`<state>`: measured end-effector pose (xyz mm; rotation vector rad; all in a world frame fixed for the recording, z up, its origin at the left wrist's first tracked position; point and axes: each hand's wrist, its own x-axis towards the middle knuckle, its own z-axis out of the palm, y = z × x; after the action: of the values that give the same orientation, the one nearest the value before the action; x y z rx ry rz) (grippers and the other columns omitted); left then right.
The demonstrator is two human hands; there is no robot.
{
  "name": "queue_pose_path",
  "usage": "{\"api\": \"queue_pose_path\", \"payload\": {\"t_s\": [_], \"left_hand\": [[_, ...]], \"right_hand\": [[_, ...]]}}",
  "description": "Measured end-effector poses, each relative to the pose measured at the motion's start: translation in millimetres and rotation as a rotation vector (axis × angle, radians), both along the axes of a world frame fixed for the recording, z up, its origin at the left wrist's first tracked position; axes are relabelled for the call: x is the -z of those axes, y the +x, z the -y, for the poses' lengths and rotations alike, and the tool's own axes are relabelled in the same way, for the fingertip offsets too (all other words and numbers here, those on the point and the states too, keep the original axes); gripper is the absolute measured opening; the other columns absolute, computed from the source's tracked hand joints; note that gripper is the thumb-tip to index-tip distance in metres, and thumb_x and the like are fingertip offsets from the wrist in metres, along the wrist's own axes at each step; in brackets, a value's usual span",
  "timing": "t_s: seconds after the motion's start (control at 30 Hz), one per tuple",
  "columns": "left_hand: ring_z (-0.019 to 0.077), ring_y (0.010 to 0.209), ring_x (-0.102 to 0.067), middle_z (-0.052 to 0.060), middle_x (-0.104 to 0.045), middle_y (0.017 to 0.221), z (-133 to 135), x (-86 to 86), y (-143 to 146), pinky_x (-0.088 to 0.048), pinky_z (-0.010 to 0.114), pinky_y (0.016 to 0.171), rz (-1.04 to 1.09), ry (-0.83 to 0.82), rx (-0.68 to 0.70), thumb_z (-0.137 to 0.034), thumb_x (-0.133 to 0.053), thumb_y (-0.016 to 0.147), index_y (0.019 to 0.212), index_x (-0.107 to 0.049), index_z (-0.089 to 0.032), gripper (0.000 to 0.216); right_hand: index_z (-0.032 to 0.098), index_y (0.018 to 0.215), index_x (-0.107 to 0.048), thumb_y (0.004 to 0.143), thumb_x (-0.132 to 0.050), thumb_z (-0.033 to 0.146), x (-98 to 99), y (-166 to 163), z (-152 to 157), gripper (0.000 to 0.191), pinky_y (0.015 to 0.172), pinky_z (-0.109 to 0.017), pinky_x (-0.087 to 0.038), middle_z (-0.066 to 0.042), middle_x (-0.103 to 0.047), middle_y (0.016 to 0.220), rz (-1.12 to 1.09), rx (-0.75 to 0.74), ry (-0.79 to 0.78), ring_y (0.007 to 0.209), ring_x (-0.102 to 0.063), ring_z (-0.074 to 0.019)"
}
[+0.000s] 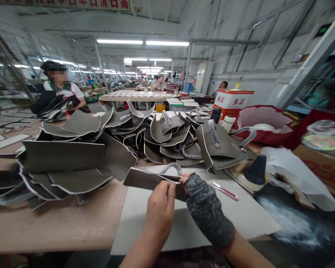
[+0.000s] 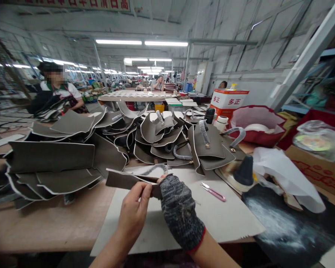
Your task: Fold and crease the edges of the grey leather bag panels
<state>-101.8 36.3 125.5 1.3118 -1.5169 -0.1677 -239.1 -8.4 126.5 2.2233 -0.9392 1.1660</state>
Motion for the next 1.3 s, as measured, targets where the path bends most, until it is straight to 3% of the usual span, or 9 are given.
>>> {"api": "queue_pose_path", "payload": {"t_s": [0.07,0.13,0.23,0.37,0.57,0.73,0.87,1.17,1.3], "left_hand": [[0.0147,0.075,-0.059,0.004,-0.066,0.079,-5,-4.7,17,-0.046,0.025,0.070,0.194,-0.181,-0.026,-0.018,-0.049,0.087,0.089,-0.061,-0.017,0.012],[0.0199,0.089,-0.060,0.008,-0.068,0.092,-8,-10.7,38,-0.043,0.034,0.087,0.412,-0.332,-0.138,-0.017,-0.058,0.081,0.104,-0.062,-0.018,0.023],[0.0277,0.111,-0.054,0.012,-0.065,0.113,-5,-18.0,69,-0.030,0.049,0.102,0.585,-0.281,-0.156,-0.024,-0.062,0.080,0.118,-0.057,-0.019,0.038],[0.0202,0.095,-0.062,0.008,-0.069,0.104,2,-17.0,87,-0.047,0.034,0.085,0.438,-0.011,0.065,-0.030,-0.053,0.086,0.111,-0.063,-0.020,0.030],[0.0148,0.078,-0.066,0.001,-0.074,0.085,-1,-8.3,85,-0.049,0.023,0.072,0.175,0.178,0.204,-0.031,-0.052,0.085,0.086,-0.070,-0.022,0.020],[0.0203,0.087,-0.068,0.003,-0.074,0.095,-3,-18.2,78,-0.049,0.028,0.077,0.351,0.469,0.226,-0.030,-0.047,0.086,0.095,-0.069,-0.024,0.024],[0.0252,0.088,-0.068,0.007,-0.074,0.097,0,-30.7,55,-0.048,0.031,0.074,0.550,0.531,0.271,-0.030,-0.043,0.088,0.103,-0.068,-0.024,0.030],[0.0177,0.066,-0.063,0.004,-0.070,0.070,11,-37.4,47,-0.040,0.022,0.060,0.562,0.517,0.405,-0.030,-0.040,0.088,0.079,-0.069,-0.023,0.032],[0.0178,0.066,-0.062,0.003,-0.070,0.070,13,-36.1,51,-0.039,0.023,0.060,0.579,0.534,0.424,-0.030,-0.042,0.087,0.078,-0.070,-0.024,0.030]], "right_hand": [[0.013,0.102,-0.060,0.084,-0.039,0.009,-1.1,-9,10,0.027,0.078,-0.038,-0.056,-0.011,-0.070,0.095,-0.001,0.007,0.065,0.088,-0.065,-0.0217],[0.013,0.100,-0.061,0.081,-0.040,0.009,-5.5,-18,18,0.028,0.078,-0.039,-0.055,-0.012,-0.069,0.094,-0.041,-0.003,0.116,0.087,-0.065,-0.0225],[0.013,0.094,-0.063,0.079,-0.040,0.010,-15.8,-28,23,0.028,0.074,-0.039,-0.055,-0.011,-0.070,0.087,-0.172,-0.021,0.103,0.078,-0.066,-0.0230],[0.016,0.088,-0.064,0.076,-0.039,0.009,-25.8,-32,22,0.028,0.073,-0.037,-0.051,-0.007,-0.069,0.080,-0.255,-0.075,0.102,0.073,-0.064,-0.0212],[0.016,0.087,-0.064,0.074,-0.042,0.009,-25.8,-32,20,0.027,0.078,-0.036,-0.047,-0.007,-0.067,0.080,-0.276,-0.040,0.199,0.076,-0.061,-0.0211],[0.014,0.088,-0.063,0.077,-0.036,0.008,-21.5,-26,16,0.030,0.080,-0.039,-0.046,-0.010,-0.065,0.079,-0.411,0.022,0.226,0.077,-0.059,-0.0224],[0.017,0.086,-0.063,0.078,-0.040,0.013,-20.5,-20,10,0.025,0.076,-0.038,-0.046,-0.007,-0.064,0.075,-0.478,-0.111,0.223,0.073,-0.058,-0.0220],[0.021,0.091,-0.064,0.079,-0.056,0.020,-46.8,-24,-4,0.015,0.077,-0.032,-0.047,-0.003,-0.067,0.088,-0.426,-0.132,0.769,0.083,-0.059,-0.0187],[0.018,0.123,-0.050,0.073,-0.060,0.013,-36.8,-37,1,0.051,0.084,-0.029,-0.048,-0.005,-0.065,0.105,-0.188,-0.254,0.933,0.094,-0.061,-0.0157]]}}
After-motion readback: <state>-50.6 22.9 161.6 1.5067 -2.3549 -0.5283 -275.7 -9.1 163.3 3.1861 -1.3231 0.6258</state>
